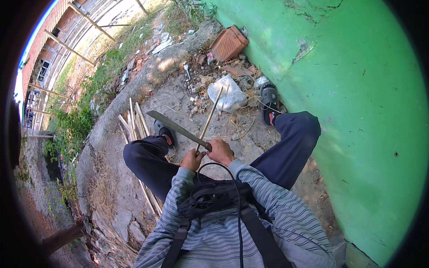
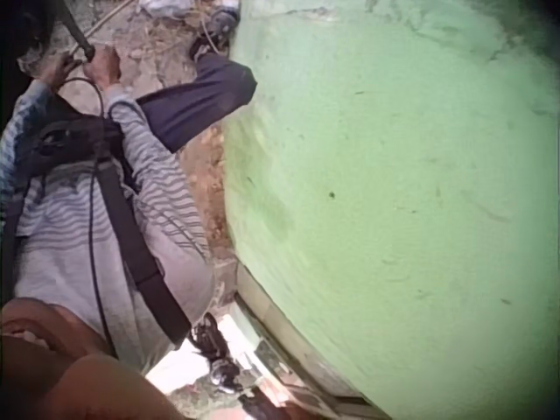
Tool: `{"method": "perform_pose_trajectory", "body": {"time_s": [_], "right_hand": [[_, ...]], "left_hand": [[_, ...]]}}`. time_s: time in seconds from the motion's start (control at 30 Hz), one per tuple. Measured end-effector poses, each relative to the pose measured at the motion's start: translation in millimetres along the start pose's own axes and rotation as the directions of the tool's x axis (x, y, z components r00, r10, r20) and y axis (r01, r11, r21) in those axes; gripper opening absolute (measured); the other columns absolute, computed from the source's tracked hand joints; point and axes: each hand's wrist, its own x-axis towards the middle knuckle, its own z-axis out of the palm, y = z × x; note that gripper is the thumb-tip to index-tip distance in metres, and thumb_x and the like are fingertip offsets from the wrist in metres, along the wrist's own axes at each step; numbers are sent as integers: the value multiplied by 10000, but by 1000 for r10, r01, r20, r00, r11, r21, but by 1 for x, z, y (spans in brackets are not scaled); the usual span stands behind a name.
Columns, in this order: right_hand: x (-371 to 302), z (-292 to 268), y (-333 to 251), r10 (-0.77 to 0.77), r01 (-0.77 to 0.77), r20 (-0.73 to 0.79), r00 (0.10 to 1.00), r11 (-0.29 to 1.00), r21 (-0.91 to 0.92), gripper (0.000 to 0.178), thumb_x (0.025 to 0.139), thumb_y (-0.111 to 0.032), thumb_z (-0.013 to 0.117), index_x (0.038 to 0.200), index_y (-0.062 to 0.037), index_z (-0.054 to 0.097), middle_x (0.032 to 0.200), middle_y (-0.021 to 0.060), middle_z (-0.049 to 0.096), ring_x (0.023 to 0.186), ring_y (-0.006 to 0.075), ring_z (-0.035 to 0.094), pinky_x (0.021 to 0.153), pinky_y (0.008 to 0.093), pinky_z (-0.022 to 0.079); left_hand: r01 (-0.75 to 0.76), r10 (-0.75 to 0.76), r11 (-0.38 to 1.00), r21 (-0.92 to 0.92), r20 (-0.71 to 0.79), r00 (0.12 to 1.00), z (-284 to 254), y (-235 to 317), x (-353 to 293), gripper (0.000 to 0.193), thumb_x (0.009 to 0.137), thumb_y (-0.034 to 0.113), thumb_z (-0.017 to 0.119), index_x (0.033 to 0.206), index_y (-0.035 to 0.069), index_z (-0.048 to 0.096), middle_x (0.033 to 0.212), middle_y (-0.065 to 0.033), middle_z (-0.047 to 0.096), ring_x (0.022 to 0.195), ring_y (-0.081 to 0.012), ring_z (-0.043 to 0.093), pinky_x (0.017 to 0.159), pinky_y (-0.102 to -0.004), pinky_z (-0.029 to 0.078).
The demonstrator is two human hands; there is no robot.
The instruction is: The person scrapes a bamboo stick using a knife, rotating the stick by hand and shaving down different sections along its length.
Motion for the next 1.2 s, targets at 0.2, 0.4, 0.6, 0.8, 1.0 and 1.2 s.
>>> {"method": "perform_pose_trajectory", "body": {"time_s": [0.2, 0.4, 0.6, 0.8, 1.0, 1.2], "right_hand": [[15, -10, 7, 54, -54, -31, 998, 998, -8, 165, 766, -210, 722, 837, -72, 669, 788, 202, 682, 811, 435, 671, 709, 526, 531], [13, -7, 8, 129, -125, -41, 991, 989, 84, 173, 735, -187, 701, 839, -51, 672, 780, 208, 678, 802, 434, 667, 713, 510, 535], [2, -4, 7, -20, 20, -1, 1000, 996, -90, 166, 743, -195, 720, 857, -80, 684, 805, 188, 691, 810, 425, 678, 730, 520, 548], [20, -12, 13, 120, -121, -47, 992, 992, -23, 124, 741, -174, 671, 829, -91, 697, 835, 198, 701, 816, 431, 683, 723, 521, 553], [-3, -2, 6, -46, 47, 25, 999, 997, -55, 153, 717, -185, 688, 825, -77, 676, 780, 195, 686, 789, 434, 675, 719, 528, 541], [11, -11, 2, 93, -93, 11, 996, 995, -44, 152, 749, -200, 706, 861, -99, 689, 829, 178, 707, 830, 418, 692, 740, 513, 556]], "left_hand": [[125, -54, 951, -283, 246, 968, -13, -1, -2, 533, 930, 438, 715, 658, 29, 508, 552, -34, 462, 511, -134, 449, 489, -372, 365], [211, -76, 896, -390, 333, 940, -12, -3, -1, 482, 938, 412, 712, 667, 68, 512, 575, 20, 454, 518, -82, 412, 472, -329, 325], [5, -5, 1000, 9, -4, 1000, 0, -1, -8, 428, 924, 367, 703, 807, -30, 591, 691, -202, 605, 665, -374, 595, 638, -502, 456], [55, -48, 994, 96, -69, 996, 1, 9, -18, 349, 931, 318, 689, 898, -24, 628, 834, -280, 683, 837, -494, 658, 747, -568, 501], [66, -35, 974, 216, -146, 989, 5, 3, -16, 308, 940, 289, 663, 991, -1, 571, 876, -292, 691, 840, -509, 662, 748, -603, 504], [73, -44, 971, 226, -134, 990, 6, 6, -19, 299, 942, 276, 653, 1009, 8, 541, 870, -309, 683, 845, -527, 657, 744, -622, 493]]}}
